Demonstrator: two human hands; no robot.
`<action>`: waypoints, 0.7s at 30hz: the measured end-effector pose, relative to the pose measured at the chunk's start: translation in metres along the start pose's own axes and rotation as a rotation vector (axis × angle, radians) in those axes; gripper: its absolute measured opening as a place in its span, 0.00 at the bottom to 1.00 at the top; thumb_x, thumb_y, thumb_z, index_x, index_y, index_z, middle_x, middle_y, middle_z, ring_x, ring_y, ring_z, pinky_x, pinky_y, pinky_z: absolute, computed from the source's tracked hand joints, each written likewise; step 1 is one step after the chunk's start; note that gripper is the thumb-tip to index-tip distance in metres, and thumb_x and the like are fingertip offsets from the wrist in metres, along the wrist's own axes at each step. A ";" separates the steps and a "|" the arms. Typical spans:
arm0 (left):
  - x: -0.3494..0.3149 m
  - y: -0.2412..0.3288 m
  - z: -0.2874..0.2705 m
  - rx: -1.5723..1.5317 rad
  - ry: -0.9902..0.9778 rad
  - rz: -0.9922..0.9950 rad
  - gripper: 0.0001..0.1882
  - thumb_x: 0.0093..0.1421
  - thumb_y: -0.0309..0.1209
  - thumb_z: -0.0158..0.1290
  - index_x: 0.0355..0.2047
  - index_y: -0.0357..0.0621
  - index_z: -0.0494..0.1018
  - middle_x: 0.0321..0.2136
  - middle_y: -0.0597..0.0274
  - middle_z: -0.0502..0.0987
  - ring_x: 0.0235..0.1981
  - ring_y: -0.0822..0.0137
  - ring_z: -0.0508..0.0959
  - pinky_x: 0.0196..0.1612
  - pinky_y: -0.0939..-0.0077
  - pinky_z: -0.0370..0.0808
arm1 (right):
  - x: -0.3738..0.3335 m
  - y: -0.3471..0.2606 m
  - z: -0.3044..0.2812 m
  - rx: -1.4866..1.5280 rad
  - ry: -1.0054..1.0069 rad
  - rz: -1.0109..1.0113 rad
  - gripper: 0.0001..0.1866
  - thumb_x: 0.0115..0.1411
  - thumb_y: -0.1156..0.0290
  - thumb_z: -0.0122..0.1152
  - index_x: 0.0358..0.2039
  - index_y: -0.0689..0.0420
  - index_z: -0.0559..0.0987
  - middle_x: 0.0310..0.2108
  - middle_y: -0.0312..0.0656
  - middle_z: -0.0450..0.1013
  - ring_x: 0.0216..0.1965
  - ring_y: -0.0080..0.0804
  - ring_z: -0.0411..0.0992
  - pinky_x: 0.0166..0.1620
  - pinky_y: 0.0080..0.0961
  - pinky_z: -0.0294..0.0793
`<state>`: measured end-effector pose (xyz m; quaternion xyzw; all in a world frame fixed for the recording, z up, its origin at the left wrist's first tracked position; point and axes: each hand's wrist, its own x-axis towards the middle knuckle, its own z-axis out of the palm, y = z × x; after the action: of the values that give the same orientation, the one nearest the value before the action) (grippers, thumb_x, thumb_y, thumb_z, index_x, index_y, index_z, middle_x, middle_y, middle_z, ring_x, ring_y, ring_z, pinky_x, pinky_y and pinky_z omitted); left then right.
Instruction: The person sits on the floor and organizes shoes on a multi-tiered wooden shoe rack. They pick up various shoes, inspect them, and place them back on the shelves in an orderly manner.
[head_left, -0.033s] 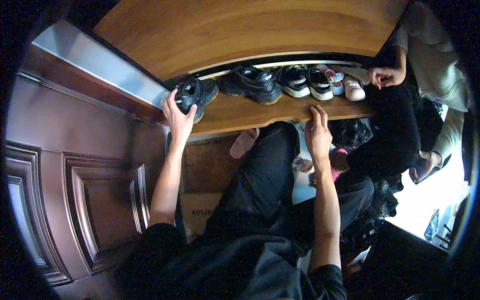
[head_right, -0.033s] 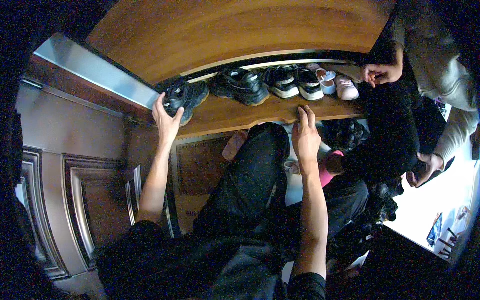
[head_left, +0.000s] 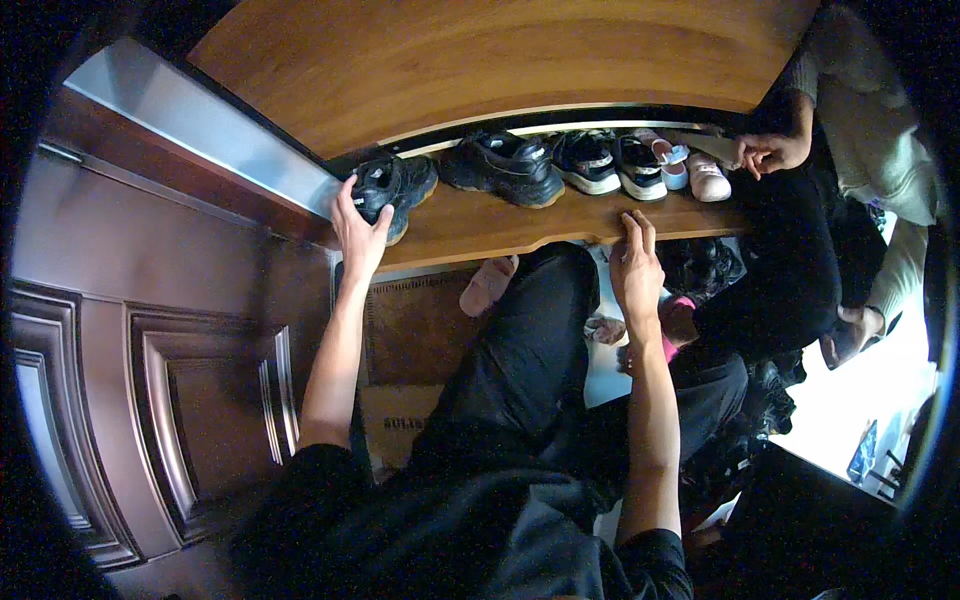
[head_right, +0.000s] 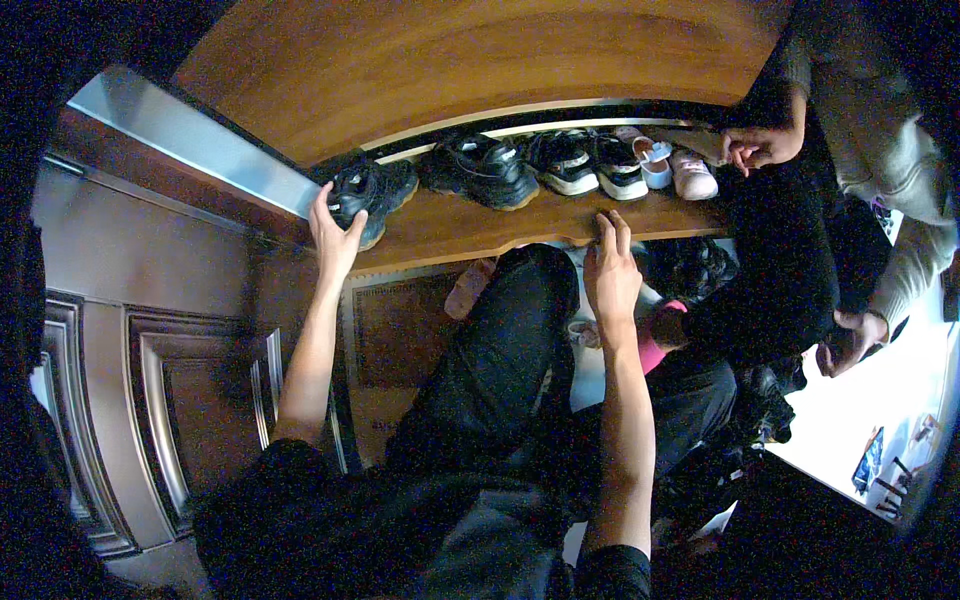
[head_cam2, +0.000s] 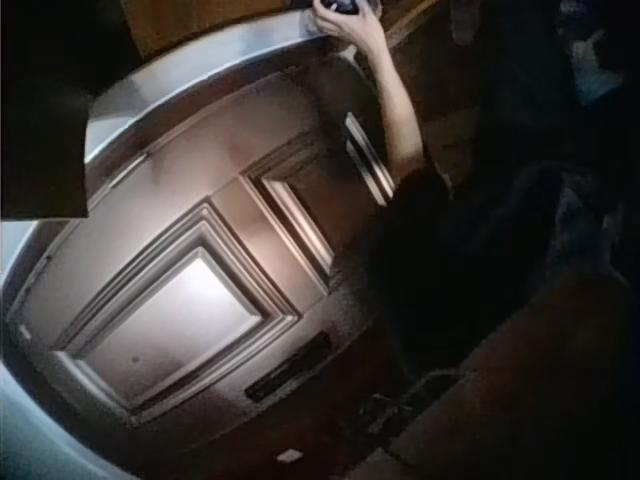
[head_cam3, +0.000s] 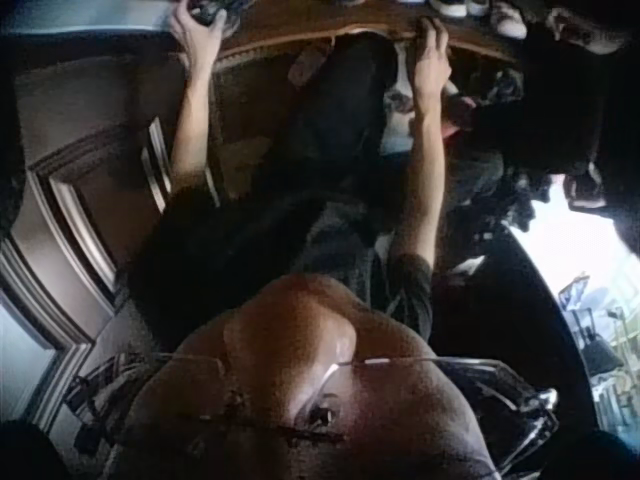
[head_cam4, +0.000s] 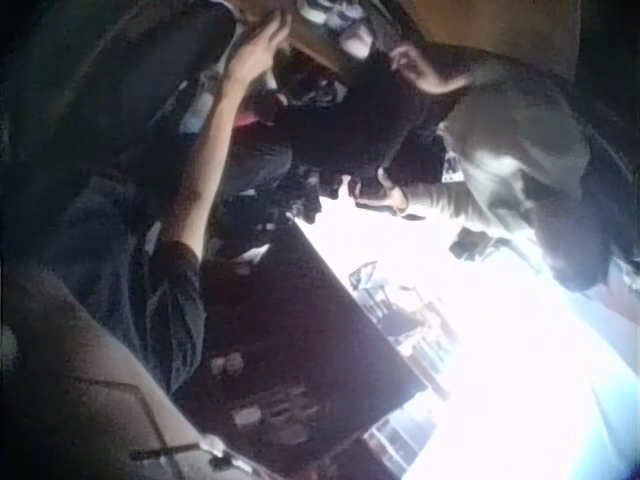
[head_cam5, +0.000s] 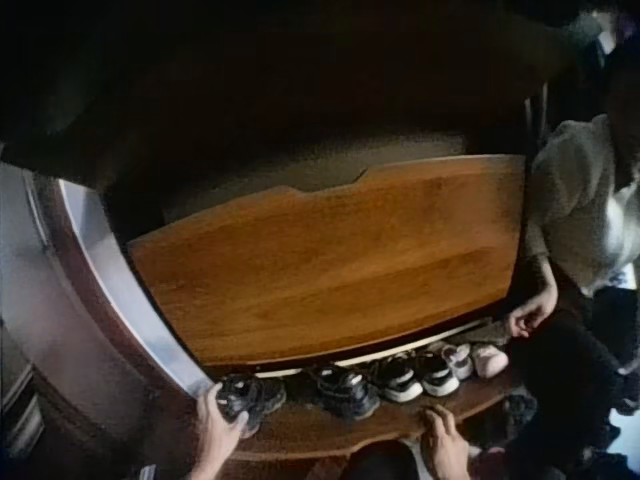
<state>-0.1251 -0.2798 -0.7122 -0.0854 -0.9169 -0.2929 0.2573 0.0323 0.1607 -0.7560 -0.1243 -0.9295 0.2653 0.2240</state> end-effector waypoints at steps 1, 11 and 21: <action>0.003 -0.010 0.004 -0.045 -0.026 -0.014 0.40 0.64 0.34 0.72 0.73 0.46 0.67 0.65 0.41 0.69 0.69 0.38 0.69 0.73 0.44 0.66 | 0.001 -0.001 -0.002 0.001 0.003 -0.010 0.26 0.72 0.76 0.60 0.69 0.52 0.76 0.71 0.45 0.73 0.58 0.57 0.82 0.53 0.47 0.89; 0.014 -0.034 0.009 -0.172 -0.113 -0.161 0.26 0.68 0.38 0.70 0.63 0.51 0.76 0.60 0.52 0.78 0.62 0.49 0.78 0.69 0.55 0.72 | -0.001 0.006 0.003 0.034 -0.014 -0.013 0.33 0.66 0.79 0.62 0.71 0.52 0.73 0.75 0.46 0.69 0.60 0.58 0.81 0.55 0.47 0.88; 0.015 -0.017 0.015 0.033 0.083 -0.059 0.27 0.61 0.28 0.70 0.60 0.48 0.78 0.63 0.49 0.76 0.67 0.44 0.74 0.72 0.50 0.68 | 0.000 0.002 0.006 0.026 -0.011 -0.033 0.30 0.68 0.79 0.59 0.71 0.54 0.72 0.73 0.49 0.69 0.63 0.60 0.79 0.58 0.47 0.87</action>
<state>-0.1491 -0.2851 -0.7229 -0.0416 -0.9124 -0.2883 0.2875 0.0302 0.1596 -0.7613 -0.1046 -0.9291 0.2745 0.2248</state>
